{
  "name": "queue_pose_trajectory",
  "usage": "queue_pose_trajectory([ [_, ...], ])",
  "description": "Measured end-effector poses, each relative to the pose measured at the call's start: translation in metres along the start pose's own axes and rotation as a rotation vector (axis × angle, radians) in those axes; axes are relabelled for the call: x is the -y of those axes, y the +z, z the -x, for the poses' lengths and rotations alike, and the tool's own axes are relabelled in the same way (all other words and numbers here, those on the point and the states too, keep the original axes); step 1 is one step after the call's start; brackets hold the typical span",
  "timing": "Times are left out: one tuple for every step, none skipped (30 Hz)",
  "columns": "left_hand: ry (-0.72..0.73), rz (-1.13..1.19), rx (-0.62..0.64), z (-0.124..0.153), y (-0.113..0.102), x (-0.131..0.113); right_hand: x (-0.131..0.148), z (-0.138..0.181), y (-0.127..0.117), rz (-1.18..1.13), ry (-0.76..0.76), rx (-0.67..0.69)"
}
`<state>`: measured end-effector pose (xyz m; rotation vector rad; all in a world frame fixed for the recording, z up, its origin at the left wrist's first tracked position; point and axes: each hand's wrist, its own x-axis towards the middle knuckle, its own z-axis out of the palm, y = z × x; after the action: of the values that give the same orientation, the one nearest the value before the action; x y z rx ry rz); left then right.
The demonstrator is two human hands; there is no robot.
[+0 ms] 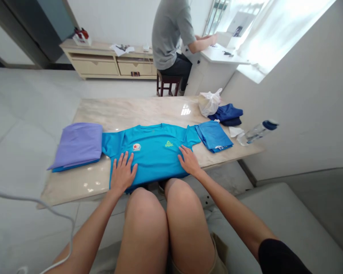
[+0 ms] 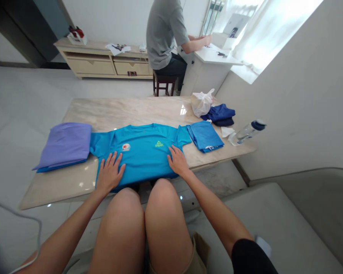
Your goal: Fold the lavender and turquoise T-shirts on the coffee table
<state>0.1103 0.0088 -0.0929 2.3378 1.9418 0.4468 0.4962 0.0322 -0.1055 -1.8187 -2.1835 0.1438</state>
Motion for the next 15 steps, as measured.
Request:
queue_pose_trajectory([
  [0.007, 0.022, -0.013, 0.000, 0.001, 0.001, -0.014, -0.012, -0.008, -0.008, 0.027, -0.030],
  [0.013, 0.045, -0.025, -0.001, 0.002, 0.003, -0.030, -0.026, -0.016, -0.004, 0.076, -0.067],
  [0.018, 0.066, -0.037, -0.001, 0.003, 0.004, -0.047, -0.041, -0.024, 0.017, 0.136, -0.097],
  [0.020, 0.085, -0.049, -0.001, 0.004, 0.005, -0.063, -0.056, -0.030, 0.039, 0.202, -0.110],
  [0.020, 0.100, -0.059, -0.001, 0.005, 0.005, -0.076, -0.069, -0.035, 0.057, 0.271, -0.104],
  [0.018, 0.111, -0.069, -0.001, 0.006, 0.005, -0.086, -0.081, -0.037, 0.077, 0.334, -0.091],
  [0.015, 0.120, -0.078, 0.000, 0.006, 0.006, -0.093, -0.091, -0.037, 0.098, 0.388, -0.074],
  [0.013, 0.129, -0.085, 0.000, 0.007, 0.005, -0.096, -0.097, -0.034, 0.119, 0.432, -0.061],
  [0.012, 0.136, -0.092, 0.000, 0.007, 0.005, -0.096, -0.101, -0.031, 0.137, 0.466, -0.058],
  [0.011, 0.142, -0.098, 0.000, 0.007, 0.005, -0.093, -0.103, -0.026, 0.149, 0.491, -0.067],
  [0.010, 0.147, -0.104, 0.001, 0.007, 0.004, -0.088, -0.104, -0.022, 0.154, 0.512, -0.089],
  [0.008, 0.151, -0.108, 0.001, 0.007, 0.004, -0.083, -0.103, -0.018, 0.149, 0.529, -0.117],
  [0.007, 0.153, -0.107, 0.001, 0.006, 0.003, -0.077, -0.102, -0.015, 0.134, 0.543, -0.145],
  [0.007, 0.153, -0.103, 0.001, 0.005, 0.002, -0.072, -0.102, -0.014, 0.110, 0.552, -0.168],
  [0.006, 0.151, -0.097, 0.001, 0.003, 0.001, -0.069, -0.101, -0.015, 0.078, 0.562, -0.182],
])
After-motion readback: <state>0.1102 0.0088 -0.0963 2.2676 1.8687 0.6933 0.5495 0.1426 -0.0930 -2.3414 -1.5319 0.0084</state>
